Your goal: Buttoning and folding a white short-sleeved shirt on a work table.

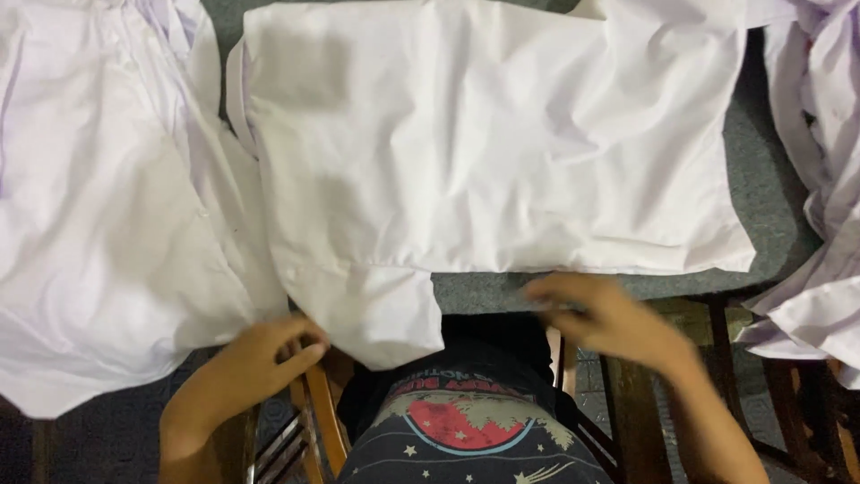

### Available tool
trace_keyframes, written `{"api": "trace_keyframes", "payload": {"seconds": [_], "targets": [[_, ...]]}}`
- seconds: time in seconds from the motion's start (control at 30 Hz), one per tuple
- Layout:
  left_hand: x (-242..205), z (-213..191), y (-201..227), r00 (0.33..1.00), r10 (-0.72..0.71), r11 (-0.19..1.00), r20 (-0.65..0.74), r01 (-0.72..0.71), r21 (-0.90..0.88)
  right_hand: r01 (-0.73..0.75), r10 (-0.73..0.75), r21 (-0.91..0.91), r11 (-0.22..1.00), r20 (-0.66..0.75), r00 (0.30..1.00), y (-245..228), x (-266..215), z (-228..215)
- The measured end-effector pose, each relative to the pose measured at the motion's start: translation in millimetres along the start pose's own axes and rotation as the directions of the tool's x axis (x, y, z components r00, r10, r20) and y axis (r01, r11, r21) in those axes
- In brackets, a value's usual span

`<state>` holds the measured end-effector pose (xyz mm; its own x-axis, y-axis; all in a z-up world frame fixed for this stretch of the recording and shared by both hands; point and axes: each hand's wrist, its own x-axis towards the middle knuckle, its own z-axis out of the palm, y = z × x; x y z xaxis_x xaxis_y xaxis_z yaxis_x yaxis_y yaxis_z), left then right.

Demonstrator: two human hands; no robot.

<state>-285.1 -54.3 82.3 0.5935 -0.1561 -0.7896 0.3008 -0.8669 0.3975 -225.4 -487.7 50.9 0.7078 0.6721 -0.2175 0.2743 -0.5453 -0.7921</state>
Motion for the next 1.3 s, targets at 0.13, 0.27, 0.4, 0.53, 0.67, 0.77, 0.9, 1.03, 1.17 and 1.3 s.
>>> {"api": "trace_keyframes", "payload": {"seconds": [0.13,0.27,0.4,0.53,0.67,0.77,0.9,1.03,1.17,1.3], "targets": [[13,22,-25,0.997,-0.006,1.000,0.077,0.008,-0.028,0.157,-0.181,0.136,0.978,0.184,0.966,-12,58,59],[13,24,-10,0.988,-0.087,0.933,-0.128,0.035,-0.359,-0.136,0.082,0.425,0.895,0.143,0.986,-22,85,75],[53,53,-57,0.975,-0.040,0.691,-0.217,-0.130,-0.711,-0.246,0.196,0.494,0.834,0.152,0.969,-28,99,75],[23,31,-7,0.975,-0.028,0.487,-0.223,-0.181,-0.854,-0.134,0.107,0.467,0.874,0.083,0.991,10,106,90],[39,16,11,0.892,0.094,0.265,-0.442,-0.451,-0.853,-0.006,0.098,0.622,0.783,-0.114,0.989,-6,110,58],[58,-9,28,0.746,0.151,0.320,-0.649,-0.658,-0.682,0.113,0.060,0.593,0.797,-0.264,0.963,-43,118,33],[99,-37,33,0.450,0.242,0.459,-0.859,-0.833,-0.307,0.179,0.035,0.515,0.839,-0.378,0.925,-46,141,14],[145,-68,43,0.209,0.380,0.525,-0.901,-0.851,0.024,0.085,0.179,0.607,0.790,-0.360,0.916,-21,175,9],[180,-71,40,0.479,0.203,0.904,-0.854,-0.427,-0.025,0.005,0.115,0.304,0.953,-0.377,0.919,8,201,6],[116,-71,68,0.490,0.139,0.981,-0.861,-0.188,0.052,0.079,-0.036,0.080,0.994,-0.438,0.898,-8,182,2]]}}
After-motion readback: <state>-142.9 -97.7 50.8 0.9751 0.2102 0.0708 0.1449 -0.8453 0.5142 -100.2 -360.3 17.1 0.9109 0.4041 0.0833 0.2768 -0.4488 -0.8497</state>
